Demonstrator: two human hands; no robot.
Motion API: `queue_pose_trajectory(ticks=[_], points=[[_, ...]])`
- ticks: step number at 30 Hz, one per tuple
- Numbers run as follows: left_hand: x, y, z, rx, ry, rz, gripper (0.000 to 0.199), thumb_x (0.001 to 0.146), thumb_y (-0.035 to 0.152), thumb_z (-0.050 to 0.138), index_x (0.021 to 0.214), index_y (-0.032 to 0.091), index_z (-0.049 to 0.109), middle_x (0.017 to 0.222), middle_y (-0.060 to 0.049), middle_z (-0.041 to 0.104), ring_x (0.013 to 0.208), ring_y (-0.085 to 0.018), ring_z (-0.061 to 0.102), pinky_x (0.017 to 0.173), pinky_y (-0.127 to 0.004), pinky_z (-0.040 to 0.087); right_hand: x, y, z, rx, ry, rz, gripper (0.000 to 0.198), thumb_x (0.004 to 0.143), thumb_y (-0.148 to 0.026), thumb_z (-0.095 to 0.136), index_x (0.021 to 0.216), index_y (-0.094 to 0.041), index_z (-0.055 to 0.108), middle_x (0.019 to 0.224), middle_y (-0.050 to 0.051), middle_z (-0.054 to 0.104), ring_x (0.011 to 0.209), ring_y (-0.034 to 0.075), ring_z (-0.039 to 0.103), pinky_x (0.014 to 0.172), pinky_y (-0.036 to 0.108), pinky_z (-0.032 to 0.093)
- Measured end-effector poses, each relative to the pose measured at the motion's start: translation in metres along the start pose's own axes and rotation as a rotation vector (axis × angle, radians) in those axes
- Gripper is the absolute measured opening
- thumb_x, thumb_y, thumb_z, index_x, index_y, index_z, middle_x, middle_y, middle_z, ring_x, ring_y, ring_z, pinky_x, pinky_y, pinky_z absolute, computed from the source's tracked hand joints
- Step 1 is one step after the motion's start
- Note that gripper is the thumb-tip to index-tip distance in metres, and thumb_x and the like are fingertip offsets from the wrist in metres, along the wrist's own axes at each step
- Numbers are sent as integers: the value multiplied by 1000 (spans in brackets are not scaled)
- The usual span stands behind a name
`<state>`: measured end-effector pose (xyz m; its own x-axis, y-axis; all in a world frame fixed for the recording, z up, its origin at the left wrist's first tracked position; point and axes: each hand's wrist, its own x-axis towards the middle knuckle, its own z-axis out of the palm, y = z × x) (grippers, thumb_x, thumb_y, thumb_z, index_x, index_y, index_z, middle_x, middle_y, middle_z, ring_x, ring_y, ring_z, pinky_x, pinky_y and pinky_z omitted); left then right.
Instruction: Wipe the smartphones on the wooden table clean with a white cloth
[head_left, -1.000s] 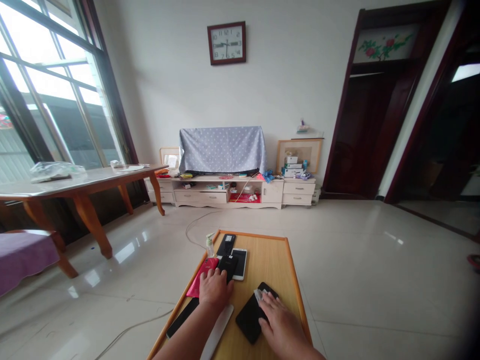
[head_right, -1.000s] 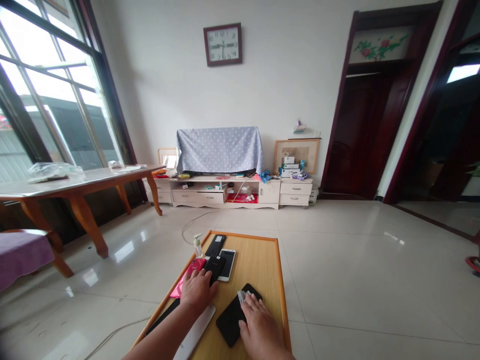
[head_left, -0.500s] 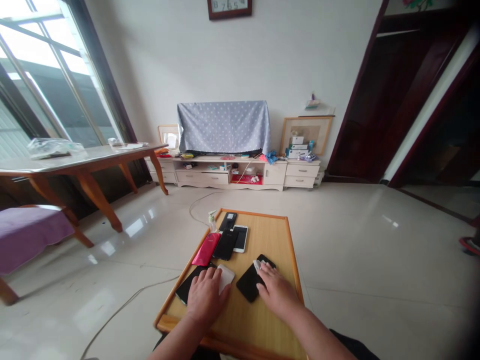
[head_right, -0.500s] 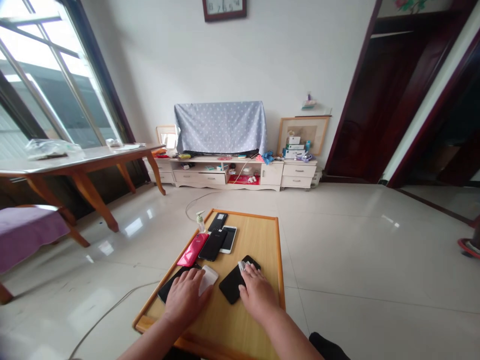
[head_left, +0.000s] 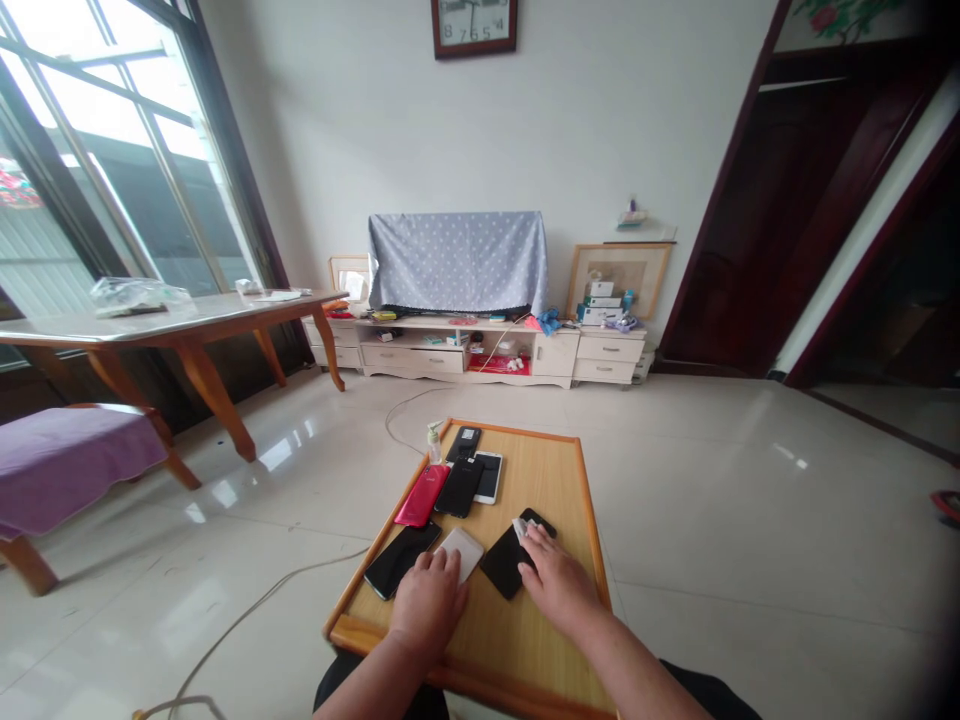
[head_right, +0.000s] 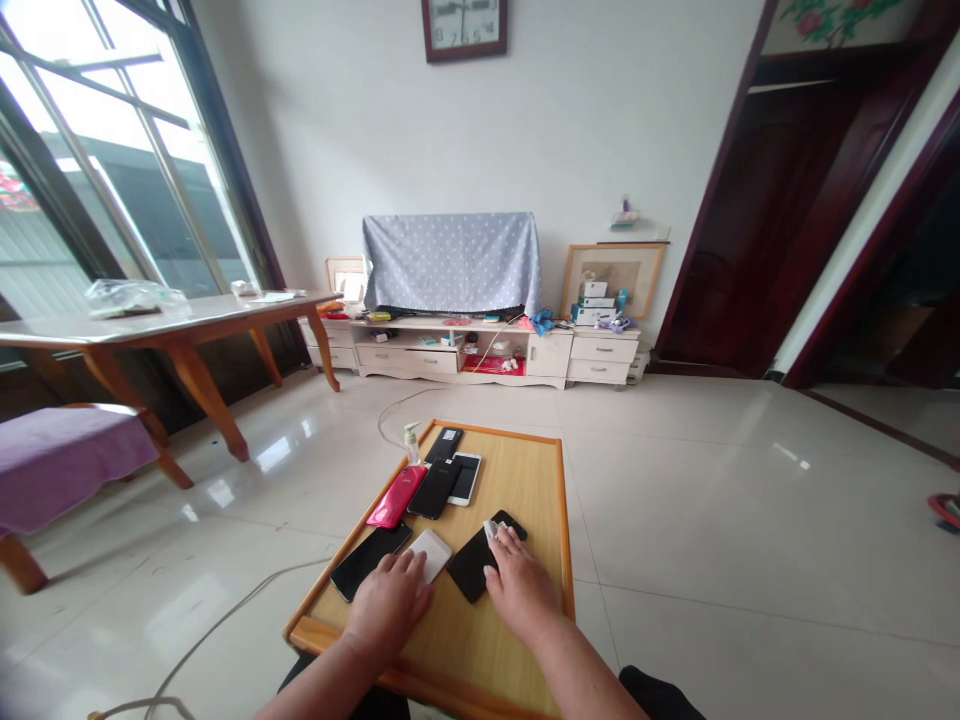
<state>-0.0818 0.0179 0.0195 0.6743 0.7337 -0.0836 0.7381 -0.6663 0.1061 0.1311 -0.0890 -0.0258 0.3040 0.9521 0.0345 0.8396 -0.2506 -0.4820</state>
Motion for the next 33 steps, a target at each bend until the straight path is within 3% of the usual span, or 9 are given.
queue_pose_trajectory(ticks=[4, 9, 14, 18, 21, 27, 33], points=[[6, 2, -11, 8, -15, 11, 47, 86, 38, 52, 132, 25, 55, 115, -11, 67, 113, -30, 56, 93, -41, 44, -1, 1, 0, 5, -1, 1, 55, 93, -30, 46, 146, -17, 49, 159, 8, 36, 148, 22, 28, 119, 37, 27], [-1, -1, -13, 0, 44, -20, 62, 81, 49, 58, 138, 25, 50, 130, -11, 60, 123, -32, 49, 99, -43, 40, 0, 4, -1, 8, -4, -17, 54, 92, -29, 47, 145, -16, 51, 158, 10, 39, 148, 22, 28, 119, 37, 28], [-11, -3, 5, -38, 79, -81, 52, 84, 48, 55, 132, 28, 55, 130, -9, 59, 120, -31, 49, 96, -43, 38, -1, 6, -5, -6, 6, -12, 53, 92, -28, 46, 143, -18, 53, 156, 7, 42, 147, 21, 32, 119, 37, 28], [-11, -5, 15, -71, 85, -173, 67, 81, 51, 59, 142, 28, 46, 137, -11, 54, 124, -32, 47, 97, -41, 38, -1, 9, -8, 13, 3, 12, 53, 91, -28, 47, 142, -21, 54, 156, 6, 43, 146, 21, 32, 118, 38, 29], [-7, -5, 14, -73, 71, -209, 69, 78, 50, 61, 140, 24, 47, 134, -12, 56, 121, -32, 49, 98, -42, 39, -1, 12, -8, 7, 9, 16, 52, 91, -28, 46, 143, -21, 54, 156, 5, 43, 146, 21, 32, 117, 38, 31], [2, -1, 2, -59, 20, -149, 78, 74, 42, 64, 144, 18, 40, 126, -14, 61, 118, -31, 52, 98, -39, 40, -3, 13, -7, 19, 7, 21, 56, 91, -27, 47, 147, -22, 48, 157, 5, 40, 148, 20, 29, 116, 37, 33], [7, -1, 4, -130, 87, -254, 79, 66, 41, 70, 138, 21, 42, 125, -12, 55, 118, -32, 50, 97, -40, 38, -6, 13, -9, 15, 6, 12, 53, 92, -28, 47, 144, -19, 52, 157, 7, 40, 147, 19, 30, 118, 35, 30]])
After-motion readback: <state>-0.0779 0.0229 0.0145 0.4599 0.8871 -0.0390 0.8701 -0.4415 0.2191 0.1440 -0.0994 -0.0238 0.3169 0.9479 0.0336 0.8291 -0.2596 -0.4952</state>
